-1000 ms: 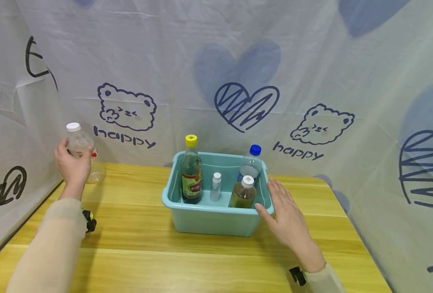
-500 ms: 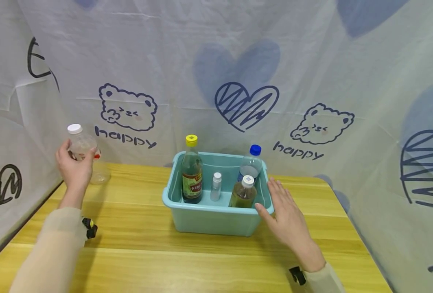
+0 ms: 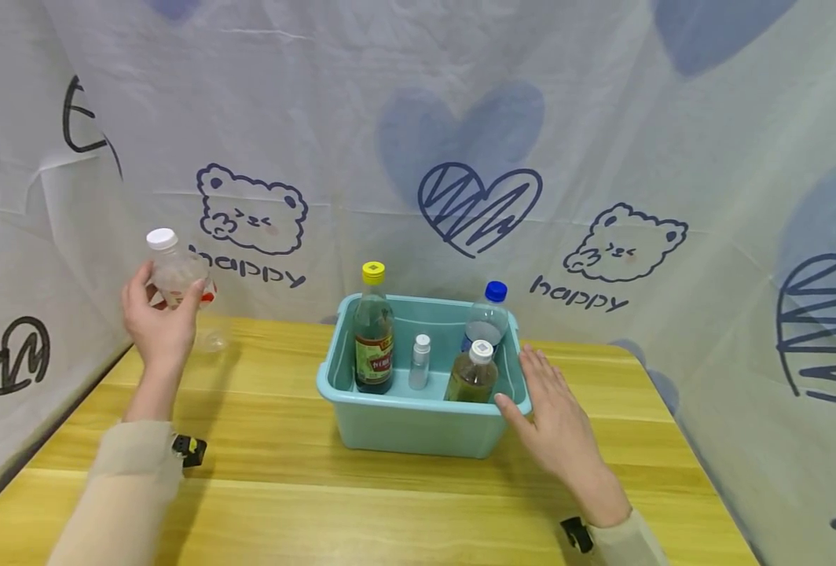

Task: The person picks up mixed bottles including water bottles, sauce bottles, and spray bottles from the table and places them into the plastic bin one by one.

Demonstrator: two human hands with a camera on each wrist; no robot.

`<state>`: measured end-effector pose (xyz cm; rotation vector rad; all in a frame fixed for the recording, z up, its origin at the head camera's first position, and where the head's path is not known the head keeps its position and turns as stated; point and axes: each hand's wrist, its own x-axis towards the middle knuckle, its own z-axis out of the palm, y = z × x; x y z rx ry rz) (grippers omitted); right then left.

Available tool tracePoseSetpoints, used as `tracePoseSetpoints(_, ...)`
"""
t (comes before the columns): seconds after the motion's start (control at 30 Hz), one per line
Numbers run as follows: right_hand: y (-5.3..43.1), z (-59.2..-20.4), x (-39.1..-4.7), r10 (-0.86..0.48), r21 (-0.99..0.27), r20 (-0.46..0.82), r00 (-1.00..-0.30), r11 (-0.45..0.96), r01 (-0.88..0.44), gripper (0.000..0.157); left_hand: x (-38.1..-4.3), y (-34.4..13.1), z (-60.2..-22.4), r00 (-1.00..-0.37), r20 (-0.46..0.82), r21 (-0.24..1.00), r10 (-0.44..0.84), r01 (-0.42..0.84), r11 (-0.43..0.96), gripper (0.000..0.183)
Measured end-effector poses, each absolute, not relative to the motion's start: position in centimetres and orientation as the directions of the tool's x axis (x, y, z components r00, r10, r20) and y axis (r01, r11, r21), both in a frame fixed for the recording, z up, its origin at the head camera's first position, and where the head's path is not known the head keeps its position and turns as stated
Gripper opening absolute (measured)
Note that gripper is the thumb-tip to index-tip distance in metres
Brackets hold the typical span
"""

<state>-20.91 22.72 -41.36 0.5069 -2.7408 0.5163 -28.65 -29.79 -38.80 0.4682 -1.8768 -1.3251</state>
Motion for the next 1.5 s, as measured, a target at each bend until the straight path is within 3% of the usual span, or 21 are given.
tracePoseSetpoints(0.43, 22.7, -41.4, -20.8, -0.274, -0.3, 0.342, -0.899, 0.875, -0.381, 0.081, -26.7, -25.9, -37.0, -0.574, 0.505, 0.862, -0.645, 0.291, 0.416, 0.072)
tracePoseSetpoints(1.1, 22.7, -41.4, -20.8, -0.273, -0.298, 0.347, -0.897, 0.875, -0.381, 0.08, -24.1, -20.3, -33.0, -0.49, 0.63, 0.759, -0.602, 0.551, 0.347, 0.071)
tracePoseSetpoints(1.5, 22.7, -41.3, -20.8, -0.281, -0.298, 0.35, -0.894, 0.871, -0.39, 0.08, -22.4, -16.9, -30.8, -0.496, 0.696, 0.669, -0.519, 0.711, 0.219, 0.069)
